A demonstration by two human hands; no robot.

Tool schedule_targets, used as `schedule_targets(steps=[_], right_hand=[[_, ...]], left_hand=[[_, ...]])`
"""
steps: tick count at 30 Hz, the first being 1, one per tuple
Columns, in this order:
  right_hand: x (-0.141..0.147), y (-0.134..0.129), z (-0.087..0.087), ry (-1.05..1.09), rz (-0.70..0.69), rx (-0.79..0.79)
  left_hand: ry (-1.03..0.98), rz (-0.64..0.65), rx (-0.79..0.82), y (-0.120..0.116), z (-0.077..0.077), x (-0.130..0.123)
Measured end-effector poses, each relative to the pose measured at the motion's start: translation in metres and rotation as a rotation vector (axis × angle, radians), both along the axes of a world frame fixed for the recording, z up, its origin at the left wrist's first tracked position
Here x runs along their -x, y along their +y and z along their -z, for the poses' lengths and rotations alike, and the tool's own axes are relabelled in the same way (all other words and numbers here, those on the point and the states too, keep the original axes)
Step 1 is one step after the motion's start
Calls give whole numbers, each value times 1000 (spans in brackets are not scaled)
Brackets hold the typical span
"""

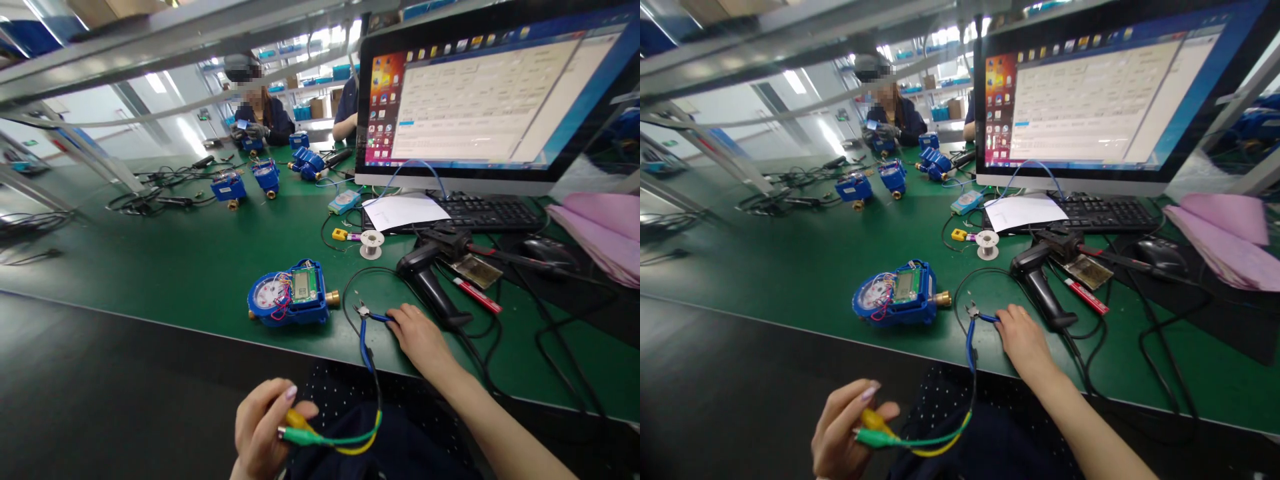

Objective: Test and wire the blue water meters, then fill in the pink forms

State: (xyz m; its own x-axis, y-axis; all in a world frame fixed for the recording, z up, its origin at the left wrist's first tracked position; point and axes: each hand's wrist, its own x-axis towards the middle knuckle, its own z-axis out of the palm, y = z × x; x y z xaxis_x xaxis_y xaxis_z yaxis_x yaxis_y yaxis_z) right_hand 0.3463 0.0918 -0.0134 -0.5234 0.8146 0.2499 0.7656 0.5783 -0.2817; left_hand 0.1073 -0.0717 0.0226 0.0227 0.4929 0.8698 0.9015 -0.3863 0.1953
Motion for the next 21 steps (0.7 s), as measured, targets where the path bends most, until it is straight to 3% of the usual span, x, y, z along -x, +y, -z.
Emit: schedule_targets(steps=[4, 7, 11, 14, 18, 21], right_hand=[[1, 7, -6, 261, -10, 305], [-9, 14, -7, 336, 44, 368], [-20, 21, 1, 330, 105, 290], [-20, 23, 7, 316, 123, 207], [-15, 24, 12, 278, 92, 104], [-12, 22, 9, 216, 80, -63]], left_hand=[[-122, 69, -75, 2, 2, -2], [-275, 153, -96, 12, 3, -1], [-458, 89, -202, 30, 2, 0], [-471, 67, -227, 41, -5, -4], [-359, 36, -122, 47, -25, -11], [-327, 22, -54, 50, -39, -14]])
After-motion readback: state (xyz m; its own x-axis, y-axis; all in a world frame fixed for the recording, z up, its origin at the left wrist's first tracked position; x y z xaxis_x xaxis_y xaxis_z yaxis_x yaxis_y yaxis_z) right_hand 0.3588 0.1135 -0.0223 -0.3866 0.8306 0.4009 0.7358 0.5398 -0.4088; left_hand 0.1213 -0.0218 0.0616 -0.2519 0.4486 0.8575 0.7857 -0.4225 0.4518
